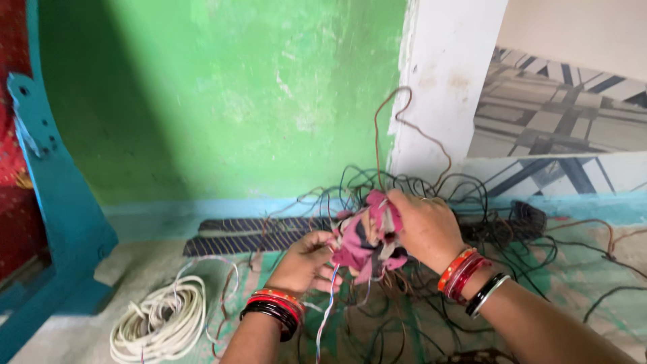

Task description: The person sits on a mat and untangles a bundle of multicolored wires. They wipe the wires with a cloth and then coil them into a neat bundle by hand.

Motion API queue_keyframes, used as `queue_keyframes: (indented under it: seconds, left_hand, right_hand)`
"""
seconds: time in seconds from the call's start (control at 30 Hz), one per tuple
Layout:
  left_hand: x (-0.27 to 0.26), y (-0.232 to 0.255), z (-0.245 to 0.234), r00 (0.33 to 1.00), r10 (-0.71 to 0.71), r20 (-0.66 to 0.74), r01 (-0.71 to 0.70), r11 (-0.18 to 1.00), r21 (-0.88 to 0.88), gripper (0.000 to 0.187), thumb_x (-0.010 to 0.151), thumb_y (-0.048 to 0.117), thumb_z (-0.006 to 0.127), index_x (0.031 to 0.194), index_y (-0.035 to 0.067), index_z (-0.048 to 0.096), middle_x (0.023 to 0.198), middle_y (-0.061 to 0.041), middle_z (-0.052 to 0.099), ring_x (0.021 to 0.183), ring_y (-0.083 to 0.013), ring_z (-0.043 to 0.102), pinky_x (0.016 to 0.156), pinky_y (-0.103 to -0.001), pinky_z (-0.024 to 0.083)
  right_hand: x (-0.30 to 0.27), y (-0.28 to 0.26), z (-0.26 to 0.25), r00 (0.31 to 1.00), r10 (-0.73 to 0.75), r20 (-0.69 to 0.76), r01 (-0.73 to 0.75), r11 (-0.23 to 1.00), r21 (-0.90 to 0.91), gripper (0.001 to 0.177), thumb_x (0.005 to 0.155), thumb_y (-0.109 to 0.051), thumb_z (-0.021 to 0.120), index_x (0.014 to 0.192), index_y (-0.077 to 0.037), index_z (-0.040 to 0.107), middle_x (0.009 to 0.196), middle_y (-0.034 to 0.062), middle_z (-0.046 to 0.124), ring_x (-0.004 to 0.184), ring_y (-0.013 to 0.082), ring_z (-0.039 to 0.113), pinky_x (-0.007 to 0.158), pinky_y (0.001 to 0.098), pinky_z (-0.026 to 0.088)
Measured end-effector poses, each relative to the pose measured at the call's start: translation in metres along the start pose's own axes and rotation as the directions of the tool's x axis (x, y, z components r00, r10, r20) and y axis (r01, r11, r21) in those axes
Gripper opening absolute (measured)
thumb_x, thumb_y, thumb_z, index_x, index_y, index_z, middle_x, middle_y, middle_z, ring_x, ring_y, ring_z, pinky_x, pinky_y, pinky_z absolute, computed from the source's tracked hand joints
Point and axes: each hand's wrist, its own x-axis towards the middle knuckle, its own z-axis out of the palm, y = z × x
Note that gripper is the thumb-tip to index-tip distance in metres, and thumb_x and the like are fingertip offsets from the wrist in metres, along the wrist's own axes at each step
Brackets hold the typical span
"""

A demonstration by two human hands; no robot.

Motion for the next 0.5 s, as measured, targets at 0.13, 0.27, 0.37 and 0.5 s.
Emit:
queue_keyframes:
  seconds: [0.13, 0.27, 0.37, 0.5]
  left_hand:
    - [-0.025, -0.046, -0.01, 0.962, -0.27, 0.024, 0.272, 0.958, -0.094, 0.02, 0.095, 0.023, 0.066, 0.112, 0.015, 0.058, 0.085, -0.006, 0.068, 0.06, -0.0185, 0.062, 0.053, -0.034, 0.055]
    - [-0.036, -0.098, -0.031, 0.976, -0.213, 0.051, 0.209, 0.975, 0.078, 0.024, 0.092, 0.02, 0.072, 0.115, 0.013, 0.069, 0.072, 0.001, 0.057, 0.052, -0.0113, 0.045, 0.043, -0.026, 0.033]
    - [-0.047, -0.13, -0.052, 0.987, -0.098, -0.125, 0.133, 0.941, 0.312, 0.025, 0.092, 0.019, 0.068, 0.114, 0.011, 0.074, 0.072, 0.001, 0.063, 0.058, -0.0089, 0.051, 0.05, -0.025, 0.039]
    - [-0.062, -0.149, -0.067, 0.985, 0.058, -0.161, 0.023, 0.887, 0.462, 0.03, 0.09, 0.016, 0.065, 0.119, 0.012, 0.071, 0.074, 0.002, 0.068, 0.062, -0.0053, 0.057, 0.057, -0.022, 0.047]
  right_hand:
    - [-0.027, 0.005, 0.028, 0.981, 0.119, 0.156, -0.128, 0.99, 0.054, 0.035, 0.078, -0.013, 0.071, 0.11, -0.013, 0.057, 0.089, 0.0118, 0.073, 0.082, 0.0382, 0.07, 0.072, 0.0507, 0.053]
    - [-0.061, -0.011, 0.059, 0.86, 0.215, 0.462, -0.255, 0.967, 0.024, 0.028, 0.092, -0.023, 0.068, 0.116, -0.016, 0.056, 0.104, 0.0089, 0.074, 0.095, 0.0349, 0.07, 0.079, 0.0484, 0.055]
    - [-0.079, -0.023, 0.073, 0.849, -0.072, 0.524, -0.191, 0.883, 0.429, 0.077, 0.069, -0.022, 0.08, 0.137, -0.015, 0.045, 0.134, 0.0131, 0.061, 0.116, 0.0352, 0.062, 0.088, 0.0438, 0.055]
    - [-0.083, -0.048, 0.091, 0.781, -0.467, 0.414, -0.035, 0.63, 0.776, 0.11, 0.071, -0.03, 0.088, 0.155, -0.008, 0.023, 0.155, 0.0232, 0.035, 0.142, 0.0427, 0.038, 0.112, 0.0486, 0.034]
